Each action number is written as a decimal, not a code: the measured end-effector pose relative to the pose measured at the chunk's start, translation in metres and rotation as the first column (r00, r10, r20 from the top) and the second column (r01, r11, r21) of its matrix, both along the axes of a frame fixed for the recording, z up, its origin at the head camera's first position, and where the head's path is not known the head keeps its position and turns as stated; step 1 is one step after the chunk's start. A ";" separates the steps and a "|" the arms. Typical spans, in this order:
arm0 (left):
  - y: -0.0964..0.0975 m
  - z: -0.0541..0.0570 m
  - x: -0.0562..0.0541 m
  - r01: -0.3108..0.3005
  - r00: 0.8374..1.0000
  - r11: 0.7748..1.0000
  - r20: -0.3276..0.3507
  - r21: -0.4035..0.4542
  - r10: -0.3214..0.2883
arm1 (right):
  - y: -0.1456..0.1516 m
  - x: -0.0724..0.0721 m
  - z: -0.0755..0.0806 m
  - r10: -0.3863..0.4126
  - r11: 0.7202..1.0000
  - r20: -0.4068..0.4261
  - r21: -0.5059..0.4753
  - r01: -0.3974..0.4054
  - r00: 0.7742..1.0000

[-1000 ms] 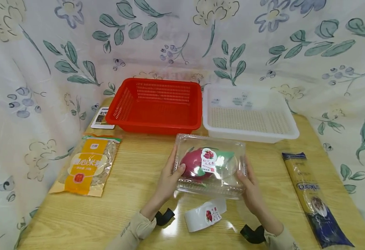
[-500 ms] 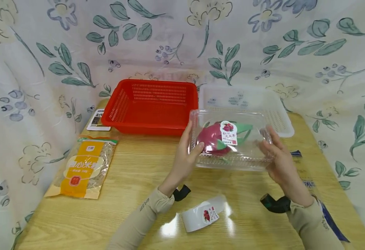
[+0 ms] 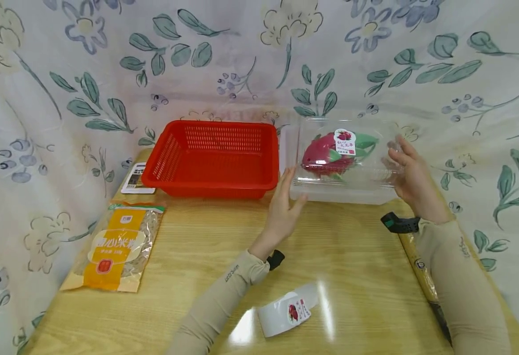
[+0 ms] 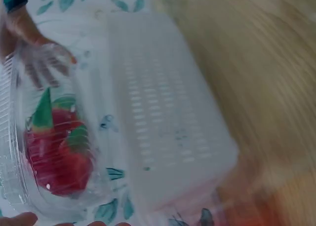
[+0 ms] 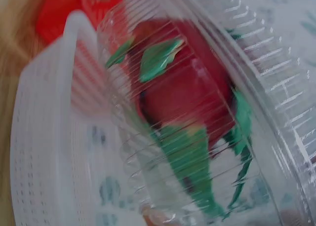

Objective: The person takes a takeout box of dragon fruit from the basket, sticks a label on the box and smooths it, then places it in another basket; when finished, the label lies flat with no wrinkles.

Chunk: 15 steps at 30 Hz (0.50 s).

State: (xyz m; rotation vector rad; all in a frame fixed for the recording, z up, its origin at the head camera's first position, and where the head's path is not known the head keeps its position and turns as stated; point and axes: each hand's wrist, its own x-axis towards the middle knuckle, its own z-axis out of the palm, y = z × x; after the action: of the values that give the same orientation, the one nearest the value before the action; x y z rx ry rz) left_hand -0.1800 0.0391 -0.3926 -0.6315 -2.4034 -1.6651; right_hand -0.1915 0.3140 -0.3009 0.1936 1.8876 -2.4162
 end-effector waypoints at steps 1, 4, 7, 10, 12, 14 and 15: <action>0.001 -0.003 -0.001 -0.010 1.000 1.000 0.001 -0.030 0.010 | 0.002 -0.005 0.001 -0.001 1.000 -0.015 0.014 0.001 1.000; 0.004 -0.011 -0.006 -0.034 0.999 0.991 0.022 -0.133 0.038 | 0.006 -0.020 0.002 0.006 0.999 -0.028 0.054 -0.004 1.000; 0.008 -0.017 -0.010 -0.062 0.996 0.966 0.049 -0.250 0.077 | 0.010 -0.035 -0.001 0.016 0.999 -0.005 0.043 -0.016 1.000; 0.014 -0.021 -0.013 -0.084 0.991 0.931 0.070 -0.355 0.116 | 0.013 -0.048 -0.006 0.025 1.000 0.032 0.012 -0.025 0.999; 0.018 -0.022 -0.014 -0.099 0.988 0.914 0.069 -0.394 0.137 | 0.015 -0.056 -0.011 0.029 1.000 0.056 0.004 -0.029 0.998; 0.020 -0.023 -0.014 -0.110 0.986 0.908 0.074 -0.405 0.152 | 0.016 -0.064 -0.016 0.039 0.999 0.080 0.007 -0.040 0.996; 0.021 -0.024 -0.013 -0.114 0.984 0.907 0.077 -0.406 0.158 | 0.016 -0.067 -0.019 0.046 0.999 0.095 0.012 -0.048 0.994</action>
State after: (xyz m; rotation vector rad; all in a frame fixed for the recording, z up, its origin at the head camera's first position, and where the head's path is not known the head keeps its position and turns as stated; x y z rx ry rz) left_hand -0.1933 0.0598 -0.4163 -0.4169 -2.8235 -1.1851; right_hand -0.2583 0.3304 -0.3198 0.2568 1.8483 -2.3205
